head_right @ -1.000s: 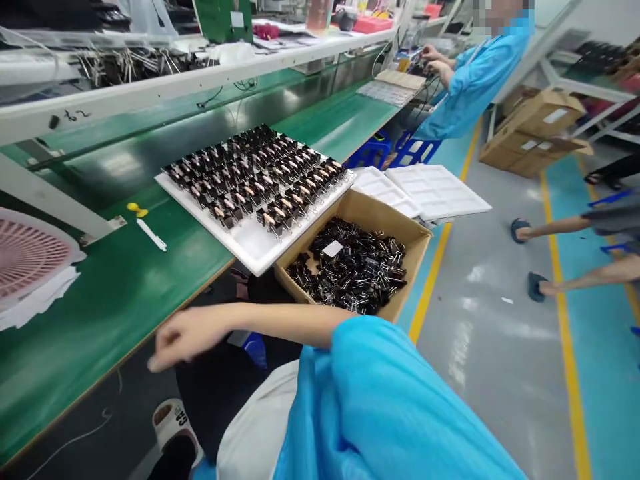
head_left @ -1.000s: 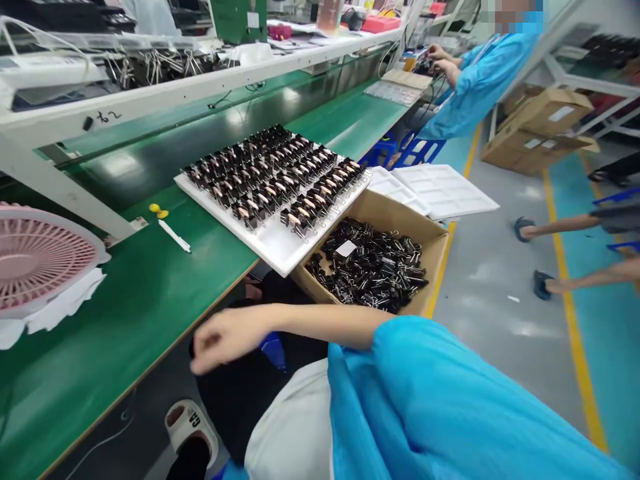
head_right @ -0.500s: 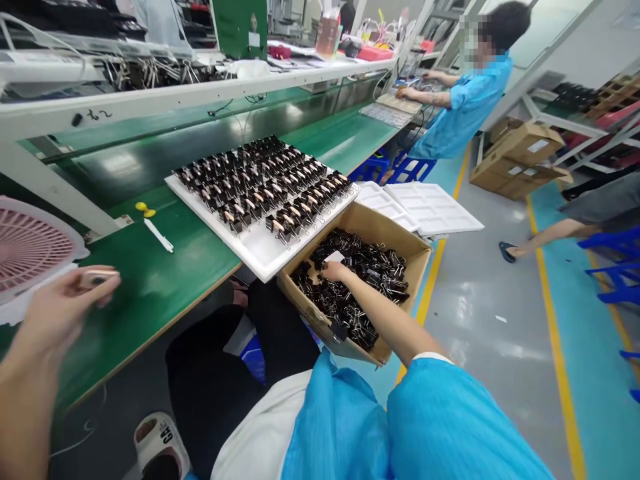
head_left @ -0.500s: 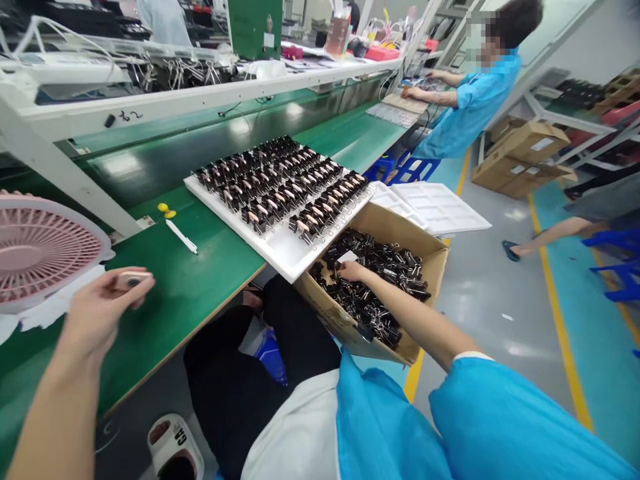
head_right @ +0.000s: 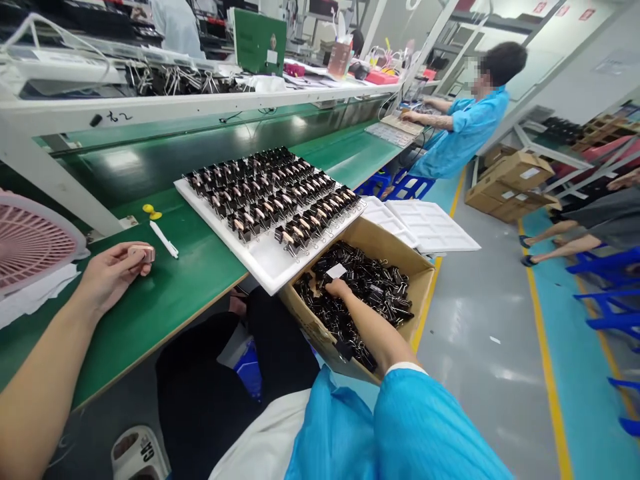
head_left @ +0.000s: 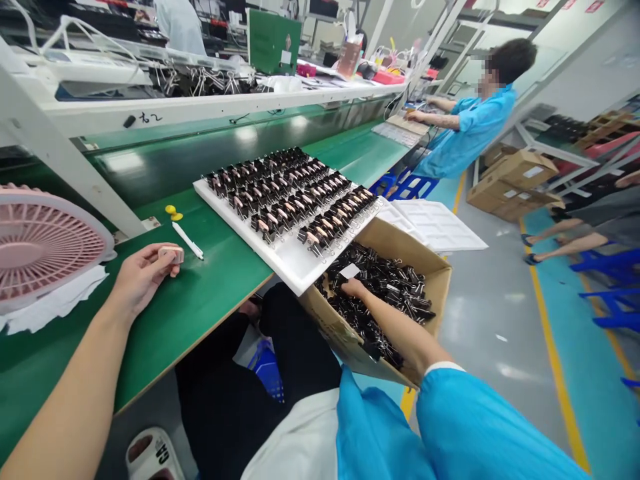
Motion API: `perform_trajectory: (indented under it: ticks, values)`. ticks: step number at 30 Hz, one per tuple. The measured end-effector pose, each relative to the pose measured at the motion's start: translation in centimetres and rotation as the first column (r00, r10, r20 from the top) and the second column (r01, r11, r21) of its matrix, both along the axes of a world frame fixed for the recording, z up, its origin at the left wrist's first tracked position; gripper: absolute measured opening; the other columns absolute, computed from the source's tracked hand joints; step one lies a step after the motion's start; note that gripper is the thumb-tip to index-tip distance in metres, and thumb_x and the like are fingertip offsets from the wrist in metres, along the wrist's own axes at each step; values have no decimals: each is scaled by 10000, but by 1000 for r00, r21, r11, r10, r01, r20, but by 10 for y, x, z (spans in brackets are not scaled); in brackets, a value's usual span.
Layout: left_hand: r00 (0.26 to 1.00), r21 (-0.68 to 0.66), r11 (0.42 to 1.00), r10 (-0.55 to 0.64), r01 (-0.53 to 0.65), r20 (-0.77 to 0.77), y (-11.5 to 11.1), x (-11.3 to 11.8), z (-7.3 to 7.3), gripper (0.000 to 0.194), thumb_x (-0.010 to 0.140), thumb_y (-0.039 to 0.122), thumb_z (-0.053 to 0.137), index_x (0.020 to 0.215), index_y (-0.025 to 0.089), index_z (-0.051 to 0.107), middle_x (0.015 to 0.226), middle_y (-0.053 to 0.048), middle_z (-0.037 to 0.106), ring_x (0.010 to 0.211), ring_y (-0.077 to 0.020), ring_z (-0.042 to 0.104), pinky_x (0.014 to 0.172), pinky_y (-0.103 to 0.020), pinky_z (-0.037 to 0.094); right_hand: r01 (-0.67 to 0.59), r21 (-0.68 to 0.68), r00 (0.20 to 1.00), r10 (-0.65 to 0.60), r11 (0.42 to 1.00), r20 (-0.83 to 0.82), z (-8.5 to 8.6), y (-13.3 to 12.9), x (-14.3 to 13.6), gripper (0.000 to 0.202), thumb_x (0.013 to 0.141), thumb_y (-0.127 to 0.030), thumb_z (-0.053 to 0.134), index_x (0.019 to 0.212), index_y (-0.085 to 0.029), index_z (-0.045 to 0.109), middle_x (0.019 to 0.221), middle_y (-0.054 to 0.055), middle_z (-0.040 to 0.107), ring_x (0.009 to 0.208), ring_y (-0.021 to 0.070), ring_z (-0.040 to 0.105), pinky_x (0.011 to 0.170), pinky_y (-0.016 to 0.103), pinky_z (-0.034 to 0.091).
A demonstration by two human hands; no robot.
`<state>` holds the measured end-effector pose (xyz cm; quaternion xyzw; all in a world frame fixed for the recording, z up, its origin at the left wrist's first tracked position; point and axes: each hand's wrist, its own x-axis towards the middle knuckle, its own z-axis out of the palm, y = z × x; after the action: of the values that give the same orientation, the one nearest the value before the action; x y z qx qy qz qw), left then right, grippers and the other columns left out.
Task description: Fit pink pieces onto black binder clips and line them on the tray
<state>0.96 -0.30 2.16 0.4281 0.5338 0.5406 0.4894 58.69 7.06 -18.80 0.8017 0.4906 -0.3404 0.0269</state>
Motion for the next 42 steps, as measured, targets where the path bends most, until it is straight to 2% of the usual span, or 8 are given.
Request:
perform_trajectory:
  ticks: [8,14,18,22,26,30,35,42]
  values:
    - [1000,22,1000,-15,15,2,-7,-6,-4,391,732,414,949,1007,178,804,953,-63,716,736,-156,604,635,-245,515,235,213,908,-136,948,-395,75,-18,21,177,802,-356,511,809,-200,595,918,116,738,983,248,726,906,329,585]
    - [1000,11,1000,-10,10,-13,-10,-4,-4,393,728,431,946,1000,185,802,965,-51,749,776,-157,602,658,-244,515,350,143,558,-83,926,-826,162,-54,15,224,771,-403,557,667,-243,438,946,170,743,773,232,655,843,383,592]
    - [1000,25,1000,18,-18,4,-14,-1,-4,451,706,422,964,1027,156,793,977,-75,778,770,-164,631,663,-258,507,215,255,533,106,943,-840,213,-84,-21,240,804,-455,619,711,-235,597,891,143,725,855,274,669,871,427,580]
    - [997,38,997,70,-71,20,-19,5,-4,575,626,438,999,1037,108,768,1004,-132,796,729,-173,664,638,-275,501,-81,273,354,284,959,-891,242,-105,-87,347,821,-559,785,821,-217,724,888,119,729,814,262,683,829,435,579]
    - [993,52,992,114,-116,45,-22,7,-5,626,583,468,1010,1022,98,759,1007,-155,798,682,-168,674,614,-279,498,-254,256,100,289,933,-952,240,-109,-182,408,848,-572,863,940,-205,713,927,102,747,768,220,699,802,398,592]
    - [990,56,990,127,-131,68,-24,3,-7,633,581,471,1017,1013,90,755,998,-166,798,655,-157,671,608,-277,497,-100,172,-65,166,980,-984,218,-89,-284,487,781,-524,939,1048,-202,690,997,82,765,813,181,721,819,325,621]
    - [986,59,991,115,-123,118,-24,-4,-9,603,616,458,1009,1028,101,751,964,-150,794,659,-149,660,607,-270,495,-3,154,-35,154,988,-987,197,-47,-359,499,758,-570,918,927,-151,708,856,82,729,724,162,697,681,266,617]
    - [961,18,990,131,-140,245,-22,-8,-10,524,623,380,1008,982,103,745,870,-101,759,668,-138,644,627,-265,499,-50,425,129,428,904,-894,185,-29,-377,602,781,-766,802,808,-177,678,595,-2,573,447,98,445,388,235,287]
